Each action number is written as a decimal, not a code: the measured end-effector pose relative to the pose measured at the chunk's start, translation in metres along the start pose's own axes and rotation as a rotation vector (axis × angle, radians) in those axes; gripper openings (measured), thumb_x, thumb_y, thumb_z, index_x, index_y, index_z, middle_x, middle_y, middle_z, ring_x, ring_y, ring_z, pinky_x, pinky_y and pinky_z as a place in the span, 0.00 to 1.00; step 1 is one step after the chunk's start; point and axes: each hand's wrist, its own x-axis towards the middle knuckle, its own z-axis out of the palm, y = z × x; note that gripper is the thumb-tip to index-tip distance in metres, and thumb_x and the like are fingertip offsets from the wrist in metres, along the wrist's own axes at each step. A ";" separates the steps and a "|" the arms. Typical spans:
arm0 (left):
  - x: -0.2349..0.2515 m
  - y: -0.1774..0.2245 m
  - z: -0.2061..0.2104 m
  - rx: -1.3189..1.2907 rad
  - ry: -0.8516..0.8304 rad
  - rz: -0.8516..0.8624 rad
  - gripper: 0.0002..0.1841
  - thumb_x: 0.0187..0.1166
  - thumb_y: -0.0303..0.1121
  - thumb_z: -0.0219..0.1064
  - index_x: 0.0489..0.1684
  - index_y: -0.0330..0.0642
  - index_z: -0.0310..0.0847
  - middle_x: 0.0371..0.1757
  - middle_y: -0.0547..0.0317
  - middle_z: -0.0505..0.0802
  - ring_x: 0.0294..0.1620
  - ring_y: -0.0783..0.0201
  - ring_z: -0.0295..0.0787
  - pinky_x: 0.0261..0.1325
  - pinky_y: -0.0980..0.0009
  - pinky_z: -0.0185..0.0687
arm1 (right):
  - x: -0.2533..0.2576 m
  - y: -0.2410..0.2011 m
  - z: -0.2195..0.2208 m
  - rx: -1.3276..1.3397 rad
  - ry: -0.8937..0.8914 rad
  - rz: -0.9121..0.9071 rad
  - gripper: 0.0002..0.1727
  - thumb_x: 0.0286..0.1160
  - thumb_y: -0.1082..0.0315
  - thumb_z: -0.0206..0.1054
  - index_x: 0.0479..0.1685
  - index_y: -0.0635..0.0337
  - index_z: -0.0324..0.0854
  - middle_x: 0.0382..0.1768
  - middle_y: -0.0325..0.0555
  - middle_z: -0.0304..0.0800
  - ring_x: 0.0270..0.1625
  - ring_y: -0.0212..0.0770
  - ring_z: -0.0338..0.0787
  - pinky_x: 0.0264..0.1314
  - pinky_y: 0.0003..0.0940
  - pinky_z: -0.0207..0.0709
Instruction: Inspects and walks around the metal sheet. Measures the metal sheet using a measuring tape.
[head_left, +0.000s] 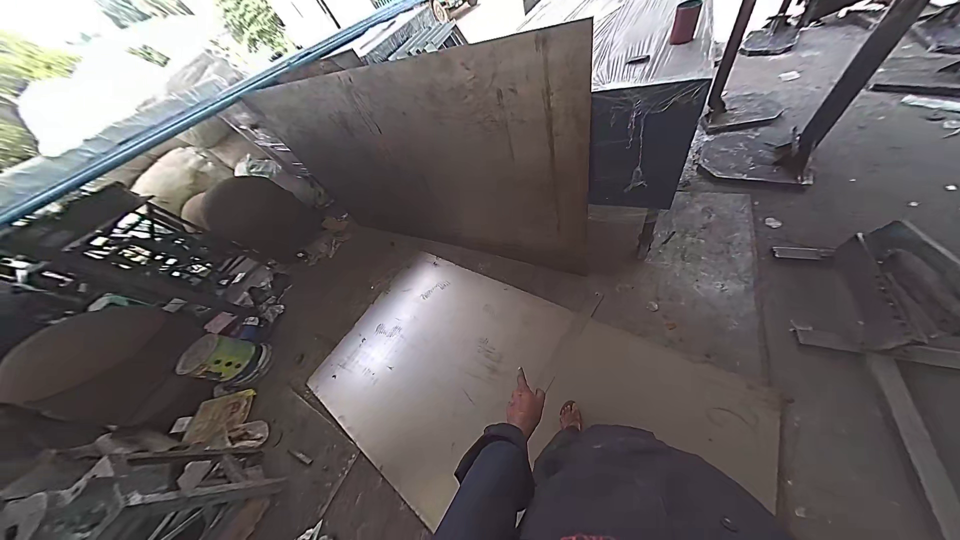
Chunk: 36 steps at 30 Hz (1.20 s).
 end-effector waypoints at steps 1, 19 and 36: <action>-0.002 -0.005 0.001 -0.007 0.007 -0.010 0.44 0.83 0.49 0.58 0.99 0.51 0.37 0.69 0.42 0.90 0.69 0.45 0.90 0.71 0.42 0.82 | 0.044 0.043 0.017 -0.012 0.104 -0.123 0.24 0.94 0.66 0.51 0.80 0.72 0.71 0.70 0.76 0.82 0.73 0.66 0.84 0.75 0.55 0.73; -0.012 -0.032 -0.015 -0.154 0.121 -0.216 0.47 0.84 0.48 0.62 0.99 0.48 0.33 0.68 0.39 0.90 0.68 0.44 0.90 0.71 0.43 0.83 | 0.052 -0.005 0.006 -0.055 0.020 -0.032 0.29 0.92 0.68 0.55 0.89 0.69 0.60 0.79 0.73 0.74 0.82 0.64 0.76 0.85 0.55 0.61; -0.019 -0.068 -0.011 -0.218 0.121 -0.336 0.45 0.84 0.48 0.63 0.98 0.45 0.41 0.70 0.39 0.89 0.71 0.43 0.88 0.72 0.42 0.82 | 0.092 0.041 0.015 -0.227 0.084 -0.408 0.31 0.91 0.58 0.58 0.81 0.76 0.68 0.58 0.76 0.88 0.58 0.64 0.91 0.62 0.50 0.82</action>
